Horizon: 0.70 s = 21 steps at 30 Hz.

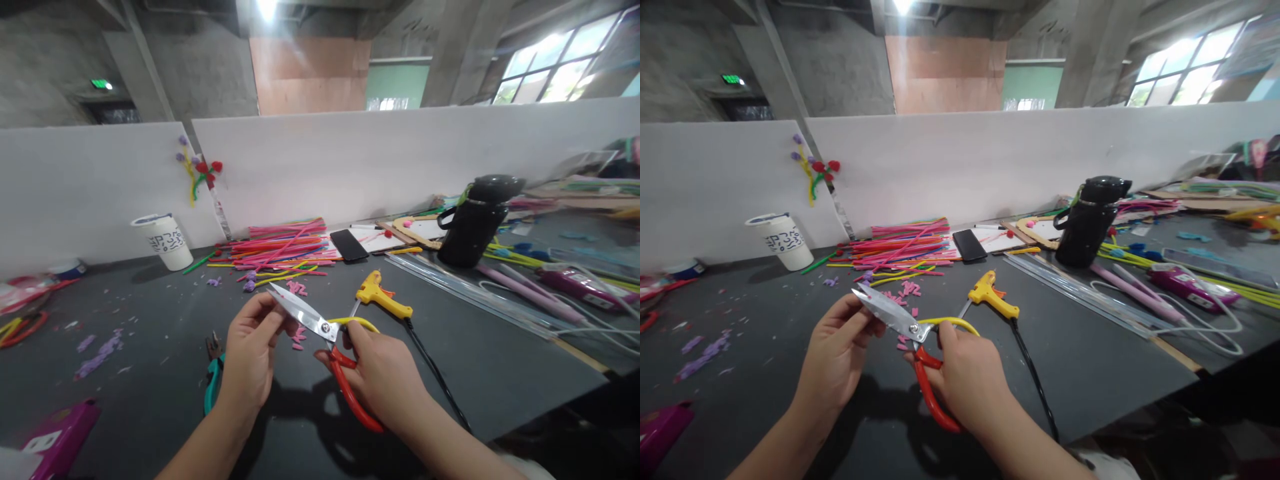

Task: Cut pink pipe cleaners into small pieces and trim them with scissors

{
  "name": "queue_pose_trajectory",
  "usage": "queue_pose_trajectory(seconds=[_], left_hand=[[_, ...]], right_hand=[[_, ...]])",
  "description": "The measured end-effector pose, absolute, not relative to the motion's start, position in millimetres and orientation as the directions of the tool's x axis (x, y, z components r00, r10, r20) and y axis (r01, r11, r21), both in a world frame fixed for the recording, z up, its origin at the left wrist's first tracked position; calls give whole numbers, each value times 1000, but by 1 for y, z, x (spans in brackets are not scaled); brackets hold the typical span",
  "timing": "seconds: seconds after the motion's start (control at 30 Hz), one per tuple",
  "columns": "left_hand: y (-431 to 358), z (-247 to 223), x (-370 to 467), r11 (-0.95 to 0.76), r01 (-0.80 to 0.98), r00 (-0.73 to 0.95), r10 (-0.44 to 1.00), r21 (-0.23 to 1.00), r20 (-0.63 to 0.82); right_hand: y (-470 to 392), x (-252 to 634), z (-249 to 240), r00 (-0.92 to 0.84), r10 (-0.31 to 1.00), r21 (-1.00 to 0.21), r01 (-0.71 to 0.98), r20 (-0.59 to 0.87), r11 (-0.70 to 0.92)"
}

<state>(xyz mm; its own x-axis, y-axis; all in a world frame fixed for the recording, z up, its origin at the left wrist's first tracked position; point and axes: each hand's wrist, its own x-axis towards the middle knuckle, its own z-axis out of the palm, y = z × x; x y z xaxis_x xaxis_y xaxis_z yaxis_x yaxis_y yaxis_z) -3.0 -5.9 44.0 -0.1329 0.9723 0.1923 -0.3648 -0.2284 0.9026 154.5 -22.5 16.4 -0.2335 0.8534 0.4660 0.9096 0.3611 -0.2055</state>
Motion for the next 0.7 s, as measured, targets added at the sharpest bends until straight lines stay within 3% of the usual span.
queue_pose_trajectory(seconds=[0.3,0.37,0.57,0.7], left_hand=[[-3,44,-6,-242,-302,-123,969,922,214],[-2,44,-6,-222,-317,-106,975,922,198],[-1,44,-4,-25,-367,62,997,930,52],[-5,41,1,140,-327,270,962,935,-50]], right_hand=[[-21,159,18,-225,869,-161,933,440,323],[-21,160,19,-200,892,-198,933,405,300],[-15,163,22,-66,952,-470,858,298,207],[-14,163,28,-74,977,-783,587,202,206]])
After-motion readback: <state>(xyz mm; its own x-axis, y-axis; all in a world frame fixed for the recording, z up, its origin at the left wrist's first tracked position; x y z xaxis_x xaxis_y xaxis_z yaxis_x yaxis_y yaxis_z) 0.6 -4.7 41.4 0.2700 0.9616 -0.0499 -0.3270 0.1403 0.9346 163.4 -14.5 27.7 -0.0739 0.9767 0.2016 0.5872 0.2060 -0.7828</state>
